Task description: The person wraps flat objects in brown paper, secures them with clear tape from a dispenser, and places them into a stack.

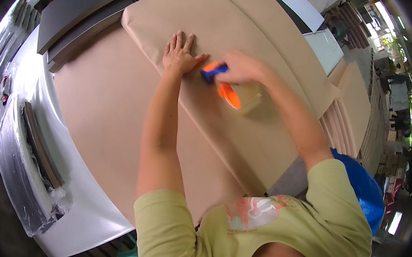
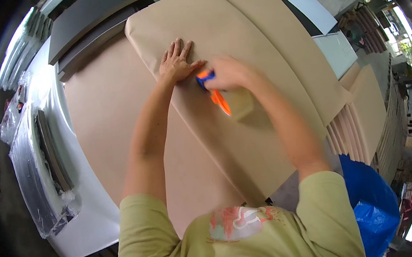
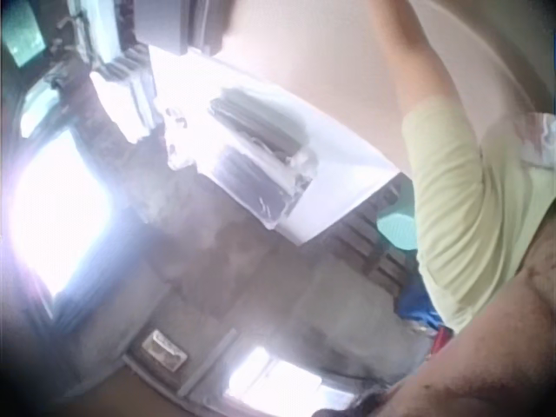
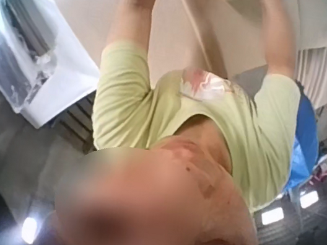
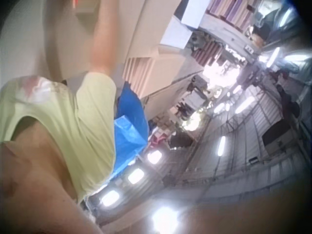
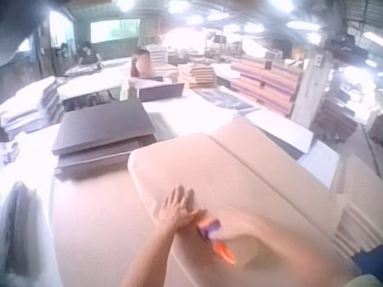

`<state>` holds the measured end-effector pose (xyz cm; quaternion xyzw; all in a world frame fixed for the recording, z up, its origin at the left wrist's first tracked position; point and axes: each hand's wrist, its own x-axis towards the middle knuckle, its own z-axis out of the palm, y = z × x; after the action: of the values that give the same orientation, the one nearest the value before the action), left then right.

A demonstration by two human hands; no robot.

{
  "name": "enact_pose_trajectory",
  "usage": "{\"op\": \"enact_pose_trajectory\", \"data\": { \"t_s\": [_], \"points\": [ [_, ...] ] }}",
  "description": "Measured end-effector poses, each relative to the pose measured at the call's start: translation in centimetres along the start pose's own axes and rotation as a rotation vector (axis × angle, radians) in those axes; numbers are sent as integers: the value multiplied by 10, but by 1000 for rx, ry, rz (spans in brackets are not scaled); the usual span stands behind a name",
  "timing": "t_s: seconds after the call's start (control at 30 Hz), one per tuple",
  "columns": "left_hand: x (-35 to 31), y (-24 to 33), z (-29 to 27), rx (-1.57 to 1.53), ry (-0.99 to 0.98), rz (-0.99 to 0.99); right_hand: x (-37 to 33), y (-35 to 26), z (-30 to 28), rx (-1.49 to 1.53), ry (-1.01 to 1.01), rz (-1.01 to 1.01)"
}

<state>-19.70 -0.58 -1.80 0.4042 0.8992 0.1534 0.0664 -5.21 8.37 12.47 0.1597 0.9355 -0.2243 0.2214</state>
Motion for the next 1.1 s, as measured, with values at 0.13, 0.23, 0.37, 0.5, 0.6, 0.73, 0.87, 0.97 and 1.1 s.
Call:
{"op": "enact_pose_trajectory", "data": {
  "t_s": [0.13, 0.23, 0.37, 0.5, 0.6, 0.73, 0.87, 0.97, 1.1],
  "points": [
    [-5, 1, -3, 23, 4, -17, -101, 39, 57, -37, -33, 91],
    [-7, -8, -5, 32, 24, -30, -132, 44, 59, -36, -194, 78],
    [-5, 4, -5, -11, 25, 5, -36, 50, 15, 114, -874, 437],
    [-4, 9, -4, -4, 44, 28, -5, 49, 24, 211, -1206, 650],
    [-9, -6, -10, 11, 66, -3, -66, 30, 83, -117, -1533, 303],
    [-26, 5, -6, 44, 196, -16, -154, 91, 61, 510, -1061, 113],
    [-129, 136, 22, 116, -26, 322, -249, 223, 33, 1281, -215, 276],
    [-200, 198, 36, -39, -114, 399, -254, 288, 24, 1546, 387, 178],
    [-220, 222, 58, 90, -30, 269, -157, 380, 27, 1922, 806, 147]
  ]
}}
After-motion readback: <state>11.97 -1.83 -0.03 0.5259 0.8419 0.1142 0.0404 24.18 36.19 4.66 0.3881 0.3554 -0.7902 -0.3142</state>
